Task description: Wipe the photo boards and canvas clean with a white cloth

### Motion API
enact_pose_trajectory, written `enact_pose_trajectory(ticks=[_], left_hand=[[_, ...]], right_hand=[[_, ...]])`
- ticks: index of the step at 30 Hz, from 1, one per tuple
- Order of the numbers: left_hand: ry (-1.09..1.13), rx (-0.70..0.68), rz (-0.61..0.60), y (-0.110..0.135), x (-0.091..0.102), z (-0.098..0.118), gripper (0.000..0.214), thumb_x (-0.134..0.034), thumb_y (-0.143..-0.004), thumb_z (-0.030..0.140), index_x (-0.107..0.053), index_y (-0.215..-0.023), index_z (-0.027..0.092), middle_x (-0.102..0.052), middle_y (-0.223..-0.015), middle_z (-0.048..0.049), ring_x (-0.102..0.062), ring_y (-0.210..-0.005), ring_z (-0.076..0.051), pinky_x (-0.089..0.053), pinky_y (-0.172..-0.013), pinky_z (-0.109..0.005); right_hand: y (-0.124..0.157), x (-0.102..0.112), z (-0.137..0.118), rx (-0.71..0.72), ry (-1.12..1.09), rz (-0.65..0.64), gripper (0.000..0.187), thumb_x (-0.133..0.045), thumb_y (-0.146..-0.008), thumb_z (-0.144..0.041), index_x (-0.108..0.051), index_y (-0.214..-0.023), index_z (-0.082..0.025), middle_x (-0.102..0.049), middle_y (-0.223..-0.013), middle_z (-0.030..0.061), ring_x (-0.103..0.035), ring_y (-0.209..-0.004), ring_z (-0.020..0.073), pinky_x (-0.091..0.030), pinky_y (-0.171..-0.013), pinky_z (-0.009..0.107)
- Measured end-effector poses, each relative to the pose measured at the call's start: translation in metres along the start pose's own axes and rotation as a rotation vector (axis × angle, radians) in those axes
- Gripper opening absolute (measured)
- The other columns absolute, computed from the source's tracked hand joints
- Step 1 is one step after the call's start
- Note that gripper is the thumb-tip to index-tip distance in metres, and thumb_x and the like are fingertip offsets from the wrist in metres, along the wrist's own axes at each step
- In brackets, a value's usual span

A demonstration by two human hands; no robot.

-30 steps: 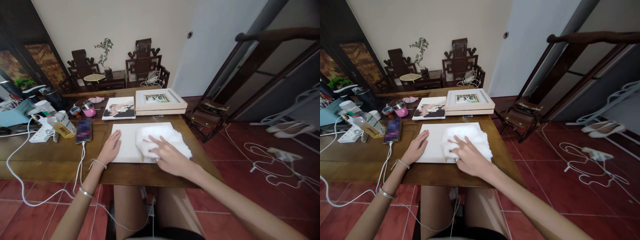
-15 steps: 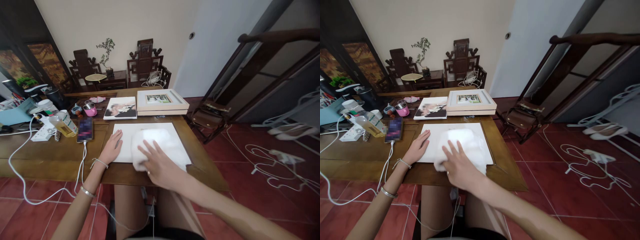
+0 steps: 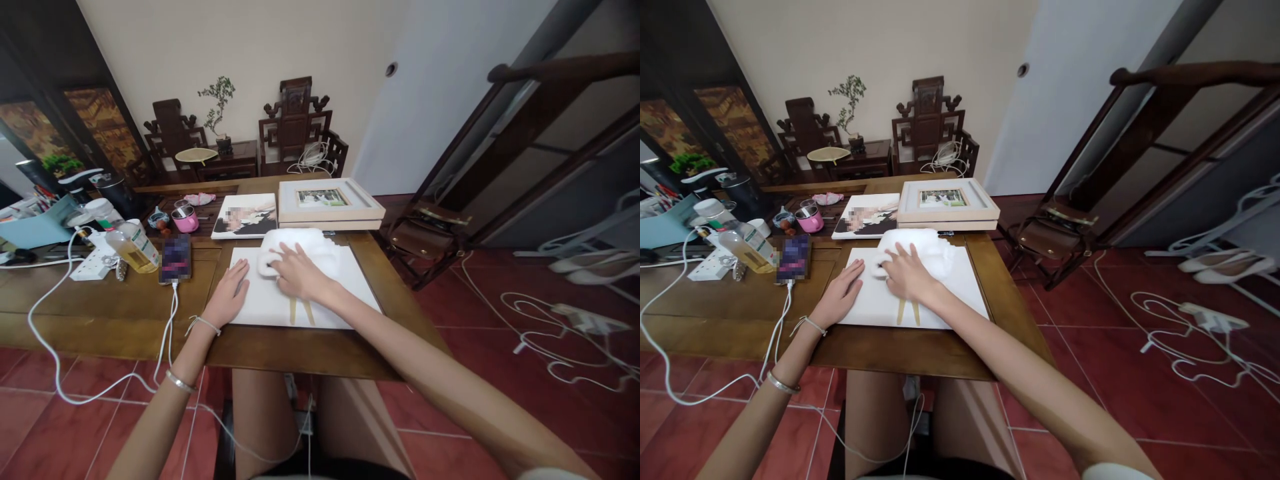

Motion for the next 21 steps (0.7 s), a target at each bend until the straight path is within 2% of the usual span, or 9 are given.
enact_pose_trajectory(ticks=[2, 4, 7, 10, 12, 14, 17, 21], left_hand=[[0.002, -0.002, 0.012, 0.001, 0.001, 0.0, 0.045, -0.032, -0.09, 0.03, -0.041, -0.132, 0.014, -0.038, -0.141, -0.0121, -0.028, -0.134, -0.021, -0.021, -0.111, -0.044], [-0.005, -0.009, 0.029, 0.002, 0.003, 0.0, 0.045, -0.03, -0.091, 0.029, -0.04, -0.132, 0.012, -0.035, -0.143, -0.0125, -0.025, -0.135, -0.02, -0.021, -0.111, -0.043], [-0.024, -0.013, 0.018, 0.002, 0.002, 0.001, 0.046, -0.029, -0.091, 0.029, -0.041, -0.13, 0.009, -0.033, -0.143, -0.0144, -0.023, -0.136, -0.021, -0.02, -0.112, -0.042], [-0.027, -0.008, -0.004, 0.002, 0.0, 0.001, 0.045, -0.029, -0.09, 0.027, -0.041, -0.131, 0.011, -0.035, -0.142, -0.0136, -0.026, -0.135, -0.022, -0.02, -0.111, -0.045], [-0.026, -0.009, -0.003, 0.001, 0.0, 0.001, 0.045, -0.03, -0.09, 0.027, -0.04, -0.132, 0.014, -0.036, -0.142, -0.0119, -0.027, -0.134, -0.022, -0.02, -0.111, -0.046], [-0.03, -0.014, -0.002, 0.001, -0.001, 0.0, 0.045, -0.03, -0.09, 0.027, -0.04, -0.132, 0.015, -0.036, -0.142, -0.011, -0.027, -0.134, -0.022, -0.02, -0.111, -0.046], [-0.033, -0.018, 0.001, 0.001, -0.003, -0.003, 0.045, -0.03, -0.09, 0.027, -0.04, -0.132, 0.015, -0.036, -0.143, -0.0111, -0.026, -0.134, -0.022, -0.02, -0.111, -0.045], [-0.015, -0.002, 0.006, 0.001, -0.003, -0.004, 0.045, -0.03, -0.09, 0.029, -0.042, -0.131, 0.013, -0.037, -0.142, -0.012, -0.028, -0.134, -0.022, -0.02, -0.111, -0.044]], right_hand=[[-0.008, -0.004, -0.003, -0.016, 0.04, 0.011, 0.039, -0.044, -0.078, -0.015, -0.058, -0.114, -0.008, -0.04, -0.137, 0.0183, -0.025, -0.13, 0.0356, -0.019, -0.102, 0.058], [-0.002, -0.008, -0.017, 0.02, 0.074, 0.012, 0.039, -0.045, -0.078, -0.016, -0.059, -0.113, -0.009, -0.039, -0.138, 0.0183, -0.024, -0.13, 0.0376, -0.017, -0.102, 0.059], [0.031, -0.012, -0.047, 0.106, 0.08, -0.005, 0.036, -0.048, -0.077, -0.016, -0.062, -0.109, -0.012, -0.037, -0.139, 0.0174, -0.022, -0.131, 0.0387, -0.013, -0.104, 0.059], [0.074, -0.011, -0.074, 0.194, 0.012, -0.04, 0.029, -0.055, -0.074, -0.02, -0.066, -0.1, -0.016, -0.036, -0.141, 0.0148, -0.017, -0.132, 0.0388, -0.009, -0.105, 0.059], [0.095, -0.007, -0.082, 0.245, -0.074, -0.065, 0.025, -0.057, -0.072, -0.022, -0.067, -0.094, -0.016, -0.036, -0.141, 0.0143, -0.015, -0.133, 0.0375, -0.008, -0.106, 0.058], [0.103, 0.001, -0.077, 0.258, -0.185, -0.063, 0.025, -0.054, -0.071, -0.016, -0.066, -0.092, -0.015, -0.039, -0.139, 0.014, -0.018, -0.134, 0.0327, -0.011, -0.108, 0.054], [0.086, 0.009, -0.05, 0.204, -0.278, -0.015, 0.032, -0.048, -0.069, -0.008, -0.063, -0.097, -0.014, -0.046, -0.133, 0.0147, -0.025, -0.132, 0.0262, -0.018, -0.108, 0.049], [0.032, 0.004, -0.018, 0.072, -0.15, 0.022, 0.035, -0.044, -0.073, -0.009, -0.06, -0.104, -0.01, -0.051, -0.126, 0.0188, -0.029, -0.13, 0.0303, -0.021, -0.104, 0.053]])
Point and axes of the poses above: each hand's wrist, its own y-axis away from the middle knuckle, its own x-axis out of the back of the hand, z = x × y, the point moved 9 cm from there along -y, towards the middle knuckle
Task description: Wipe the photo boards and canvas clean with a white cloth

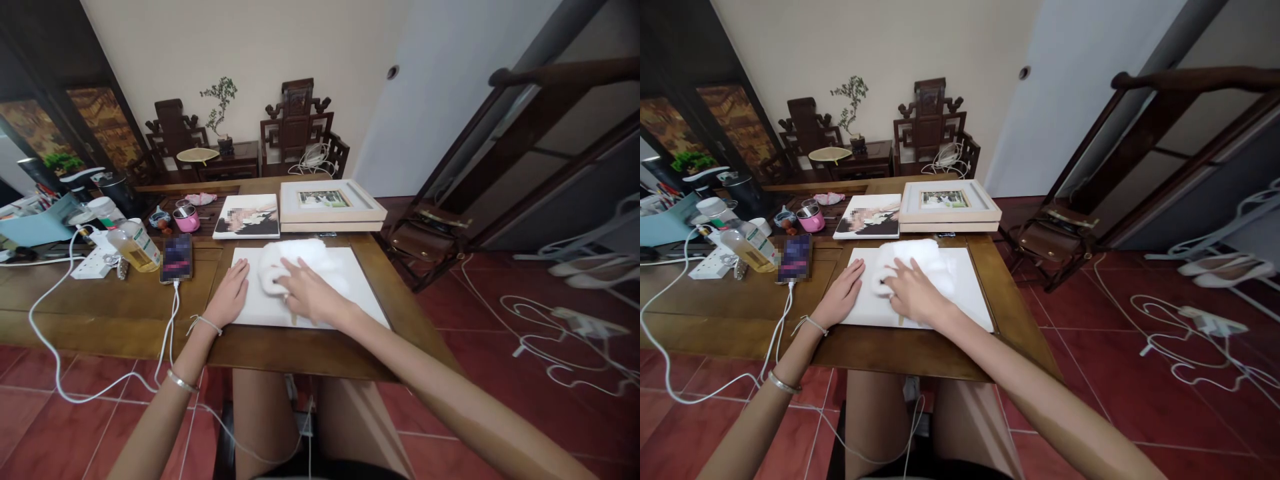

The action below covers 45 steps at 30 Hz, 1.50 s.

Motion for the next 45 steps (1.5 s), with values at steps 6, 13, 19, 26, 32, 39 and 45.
enact_pose_trajectory(ticks=[6, 13, 19, 26, 32, 39, 45], left_hand=[[0.195, 0.08, 0.12, 0.0, 0.021, 0.004, 0.047, -0.027, -0.092, 0.035, -0.042, -0.131, 0.014, -0.037, -0.142, -0.008, -0.027, -0.134, -0.018, -0.02, -0.112, -0.039], [0.271, 0.109, 0.229, 0.002, 0.036, 0.008, 0.05, -0.02, -0.094, 0.037, -0.043, -0.131, 0.014, -0.04, -0.14, -0.0056, -0.032, -0.132, -0.015, -0.022, -0.112, -0.034], [0.106, 0.042, 0.124, 0.0, 0.02, 0.014, 0.049, -0.026, -0.093, 0.037, -0.052, -0.123, 0.009, -0.047, -0.135, -0.0122, -0.038, -0.129, -0.019, -0.026, -0.11, -0.037], [0.05, 0.065, 0.07, -0.003, 0.013, 0.008, 0.043, -0.031, -0.091, 0.034, -0.057, -0.117, 0.011, -0.052, -0.129, -0.0118, -0.042, -0.126, -0.021, -0.028, -0.108, -0.042], [0.009, 0.022, 0.1, -0.002, 0.019, 0.015, 0.034, -0.038, -0.089, 0.028, -0.061, -0.111, 0.015, -0.06, -0.121, -0.01, -0.051, -0.118, -0.022, -0.035, -0.104, -0.041], [0.0, -0.004, 0.105, -0.003, 0.02, 0.016, 0.032, -0.042, -0.087, 0.024, -0.062, -0.109, 0.014, -0.061, -0.118, -0.0096, -0.055, -0.112, -0.022, -0.04, -0.1, -0.036], [0.014, 0.038, 0.089, -0.002, 0.016, 0.011, 0.037, -0.042, -0.086, 0.026, -0.059, -0.114, 0.009, -0.055, -0.126, -0.0135, -0.047, -0.122, -0.022, -0.031, -0.107, -0.04]], right_hand=[[-0.04, -0.015, -0.018, -0.053, 0.16, 0.041, 0.038, -0.046, -0.077, -0.016, -0.06, -0.112, -0.009, -0.039, -0.138, 0.019, -0.024, -0.129, 0.039, -0.016, -0.101, 0.061], [0.018, -0.015, -0.085, 0.329, 0.047, -0.075, 0.031, -0.048, -0.074, -0.015, -0.067, -0.098, -0.014, -0.041, -0.138, 0.013, -0.023, -0.132, 0.0328, -0.015, -0.106, 0.055], [0.052, 0.0, -0.052, 0.214, -0.05, -0.116, 0.025, -0.051, -0.069, -0.013, -0.067, -0.088, -0.014, -0.054, -0.126, 0.0132, -0.034, -0.128, 0.0262, -0.021, -0.108, 0.045], [-0.01, 0.001, 0.015, -0.046, 0.037, -0.02, 0.038, -0.044, -0.074, -0.012, -0.06, -0.108, -0.01, -0.054, -0.124, 0.0178, -0.036, -0.127, 0.0272, -0.023, -0.105, 0.043], [-0.084, 0.002, 0.006, -0.066, -0.009, 0.015, 0.037, -0.037, -0.079, -0.012, -0.059, -0.109, -0.015, -0.06, -0.116, 0.0114, -0.051, -0.11, 0.0245, -0.034, -0.092, 0.035], [-0.084, 0.004, 0.007, -0.109, -0.045, 0.011, 0.038, -0.039, -0.078, -0.014, -0.061, -0.107, -0.018, -0.061, -0.115, 0.0101, -0.054, -0.104, 0.0263, -0.039, -0.085, 0.033], [-0.018, 0.014, 0.089, -0.273, -0.044, 0.019, 0.044, -0.038, -0.077, -0.014, -0.057, -0.116, -0.017, -0.058, -0.122, 0.0086, -0.049, -0.114, 0.0278, -0.041, -0.089, 0.037]])
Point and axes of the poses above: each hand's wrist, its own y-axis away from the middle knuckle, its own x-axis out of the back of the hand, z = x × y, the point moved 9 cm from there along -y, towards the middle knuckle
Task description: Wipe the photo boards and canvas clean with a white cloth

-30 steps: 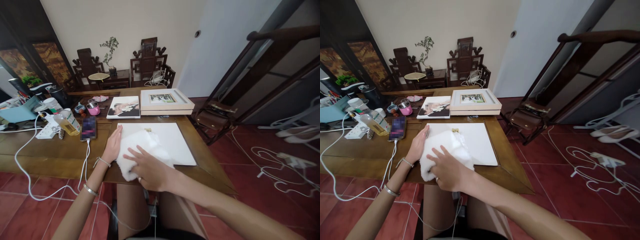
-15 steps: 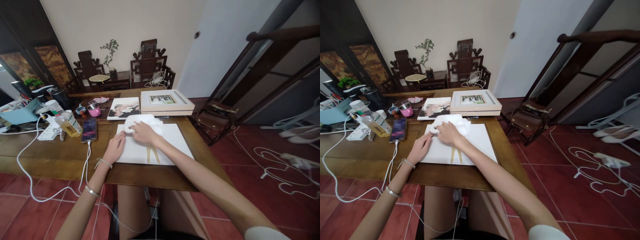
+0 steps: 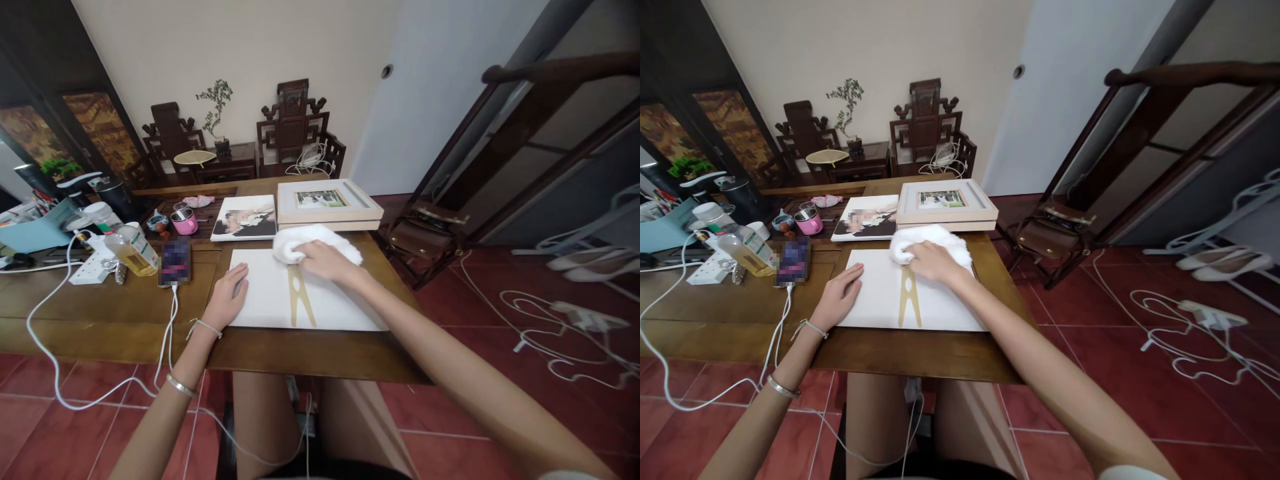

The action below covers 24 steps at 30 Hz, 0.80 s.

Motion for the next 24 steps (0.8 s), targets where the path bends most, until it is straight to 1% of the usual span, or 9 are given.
enact_pose_trajectory(ticks=[3, 5, 9, 11, 13, 16, 19, 21, 24], left_hand=[[-0.003, 0.003, -0.014, 0.0, -0.001, 0.001, 0.04, -0.042, -0.086, 0.028, -0.057, -0.117, 0.008, -0.053, -0.128, -0.0147, -0.044, -0.124, -0.023, -0.029, -0.108, -0.042], [-0.005, 0.006, -0.022, 0.0, -0.001, 0.001, 0.041, -0.041, -0.086, 0.029, -0.055, -0.119, 0.008, -0.051, -0.13, -0.0149, -0.043, -0.125, -0.023, -0.028, -0.108, -0.043], [-0.024, -0.003, -0.037, 0.0, -0.004, 0.0, 0.043, -0.041, -0.086, 0.03, -0.053, -0.121, 0.009, -0.049, -0.132, -0.0153, -0.04, -0.127, -0.024, -0.027, -0.109, -0.044], [-0.036, -0.014, -0.046, 0.0, -0.006, -0.001, 0.043, -0.041, -0.086, 0.03, -0.053, -0.121, 0.009, -0.048, -0.133, -0.0156, -0.04, -0.127, -0.024, -0.026, -0.109, -0.045], [-0.046, -0.022, -0.048, -0.001, -0.007, -0.001, 0.043, -0.04, -0.086, 0.03, -0.052, -0.122, 0.009, -0.048, -0.133, -0.0156, -0.039, -0.128, -0.024, -0.026, -0.109, -0.046], [-0.049, -0.028, -0.047, -0.001, -0.007, -0.002, 0.043, -0.041, -0.086, 0.031, -0.053, -0.121, 0.009, -0.048, -0.133, -0.0152, -0.039, -0.127, -0.024, -0.026, -0.109, -0.046], [-0.031, -0.029, -0.038, -0.001, -0.005, -0.001, 0.041, -0.042, -0.086, 0.031, -0.054, -0.12, 0.012, -0.05, -0.132, -0.0134, -0.04, -0.127, -0.023, -0.026, -0.109, -0.044], [-0.02, -0.027, -0.034, 0.0, -0.004, -0.001, 0.04, -0.042, -0.086, 0.03, -0.055, -0.119, 0.013, -0.05, -0.132, -0.0124, -0.041, -0.127, -0.023, -0.027, -0.109, -0.044], [-0.012, -0.021, -0.037, 0.0, -0.003, -0.001, 0.04, -0.043, -0.085, 0.03, -0.055, -0.119, 0.013, -0.05, -0.132, -0.013, -0.041, -0.127, -0.023, -0.027, -0.109, -0.044]], right_hand=[[0.034, 0.004, 0.034, -0.024, 0.022, 0.046, 0.041, -0.038, -0.075, -0.011, -0.061, -0.108, -0.016, -0.056, -0.124, 0.0082, -0.043, -0.121, 0.0271, -0.036, -0.097, 0.041], [0.064, 0.004, 0.035, 0.027, 0.03, 0.048, 0.038, -0.039, -0.071, -0.009, -0.063, -0.1, -0.015, -0.049, -0.132, 0.0083, -0.035, -0.127, 0.0276, -0.033, -0.101, 0.045], [0.131, 0.009, 0.001, 0.12, -0.039, 0.003, 0.033, -0.04, -0.065, -0.008, -0.065, -0.085, -0.017, -0.037, -0.141, 0.0068, -0.025, -0.132, 0.0286, -0.03, -0.104, 0.049], [0.156, 0.012, -0.02, 0.172, -0.068, -0.049, 0.031, -0.04, -0.064, -0.007, -0.064, -0.078, -0.019, -0.041, -0.138, 0.0052, -0.027, -0.132, 0.0264, -0.029, -0.106, 0.047], [0.168, 0.014, -0.03, 0.197, -0.083, -0.082, 0.03, -0.04, -0.063, -0.007, -0.063, -0.075, -0.02, -0.046, -0.135, 0.0042, -0.031, -0.13, 0.0252, -0.028, -0.107, 0.046], [0.153, 0.011, -0.019, 0.149, -0.077, -0.075, 0.03, -0.04, -0.064, -0.007, -0.064, -0.079, -0.019, -0.044, -0.136, 0.0051, -0.031, -0.129, 0.0278, -0.03, -0.105, 0.048], [0.112, 0.006, 0.008, 0.112, -0.044, -0.035, 0.034, -0.04, -0.066, -0.008, -0.064, -0.09, -0.017, -0.04, -0.139, 0.0069, -0.03, -0.13, 0.0283, -0.028, -0.105, 0.047], [0.08, 0.002, 0.024, 0.105, -0.018, -0.023, 0.04, -0.039, -0.069, -0.008, -0.062, -0.1, -0.015, -0.044, -0.136, 0.0085, -0.033, -0.129, 0.0274, -0.027, -0.106, 0.045], [0.04, 0.003, 0.045, 0.021, 0.01, -0.006, 0.042, -0.038, -0.074, -0.01, -0.059, -0.111, -0.013, -0.056, -0.124, 0.0103, -0.041, -0.123, 0.0284, -0.033, -0.101, 0.042]])
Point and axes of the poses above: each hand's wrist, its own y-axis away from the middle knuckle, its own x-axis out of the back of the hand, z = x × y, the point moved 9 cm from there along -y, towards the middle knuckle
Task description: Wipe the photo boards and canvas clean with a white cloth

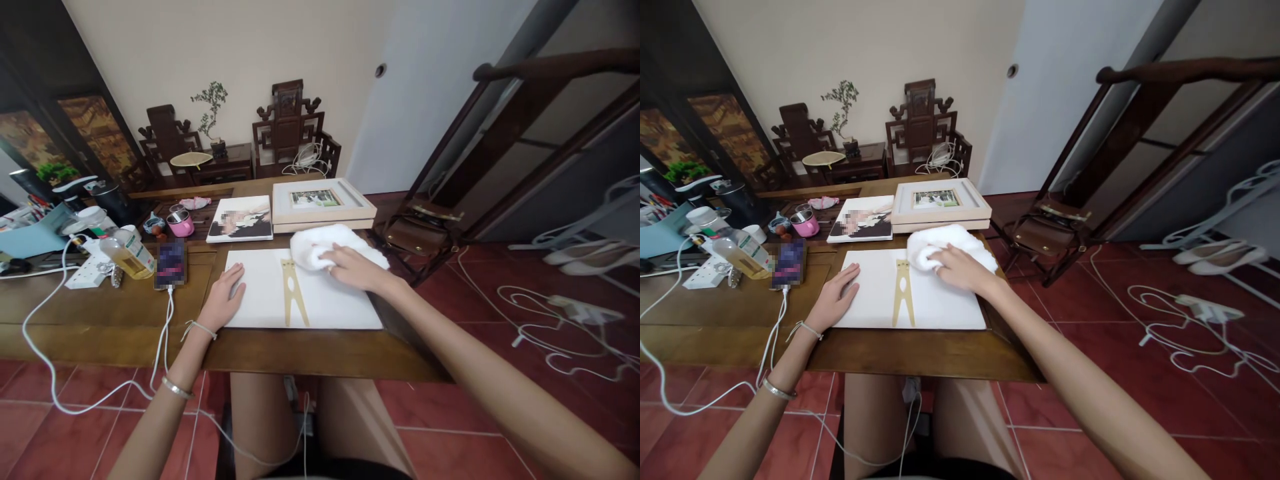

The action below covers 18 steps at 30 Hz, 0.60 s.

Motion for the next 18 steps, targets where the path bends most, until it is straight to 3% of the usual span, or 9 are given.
enact_pose_trajectory(ticks=[3, 5, 8, 14, 18], left_hand=[[0.004, 0.001, 0.003, 0.0, 0.001, 0.0, 0.04, -0.043, -0.085, 0.031, -0.055, -0.119, 0.013, -0.05, -0.131, -0.0126, -0.041, -0.126, -0.023, -0.028, -0.109, -0.044], [0.004, -0.003, 0.005, 0.0, 0.001, -0.001, 0.039, -0.043, -0.085, 0.031, -0.055, -0.119, 0.014, -0.05, -0.131, -0.012, -0.041, -0.126, -0.022, -0.028, -0.108, -0.044], [-0.002, -0.008, 0.0, 0.0, -0.001, 0.0, 0.04, -0.043, -0.085, 0.03, -0.055, -0.119, 0.013, -0.05, -0.131, -0.0127, -0.041, -0.127, -0.022, -0.028, -0.108, -0.044], [-0.034, -0.01, -0.011, -0.001, -0.004, 0.0, 0.042, -0.041, -0.086, 0.03, -0.053, -0.121, 0.011, -0.048, -0.133, -0.0141, -0.04, -0.128, -0.023, -0.026, -0.109, -0.045], [-0.041, -0.016, -0.007, -0.001, -0.004, 0.001, 0.042, -0.041, -0.085, 0.029, -0.053, -0.121, 0.01, -0.048, -0.133, -0.0147, -0.04, -0.127, -0.023, -0.026, -0.109, -0.046]], right_hand=[[-0.015, 0.005, 0.006, -0.031, 0.001, 0.017, 0.042, -0.038, -0.076, -0.012, -0.06, -0.112, -0.013, -0.06, -0.117, 0.0104, -0.047, -0.116, 0.0274, -0.036, -0.096, 0.038], [-0.008, 0.007, 0.002, -0.026, 0.003, 0.028, 0.043, -0.038, -0.075, -0.011, -0.06, -0.112, -0.013, -0.061, -0.116, 0.0102, -0.049, -0.114, 0.0271, -0.037, -0.095, 0.037], [0.024, 0.007, -0.021, 0.041, 0.021, 0.009, 0.043, -0.038, -0.072, -0.008, -0.062, -0.107, -0.014, -0.062, -0.115, 0.0089, -0.047, -0.117, 0.0269, -0.035, -0.098, 0.04], [0.118, 0.013, -0.079, 0.171, -0.011, -0.063, 0.031, -0.04, -0.063, -0.006, -0.063, -0.077, -0.022, -0.056, -0.124, 0.0069, -0.04, -0.125, 0.0252, -0.034, -0.102, 0.043], [0.138, 0.015, -0.091, 0.202, -0.047, -0.089, 0.034, -0.04, -0.059, -0.006, -0.063, -0.076, -0.025, -0.054, -0.127, 0.0016, -0.042, -0.123, 0.0239, -0.034, -0.103, 0.042]])
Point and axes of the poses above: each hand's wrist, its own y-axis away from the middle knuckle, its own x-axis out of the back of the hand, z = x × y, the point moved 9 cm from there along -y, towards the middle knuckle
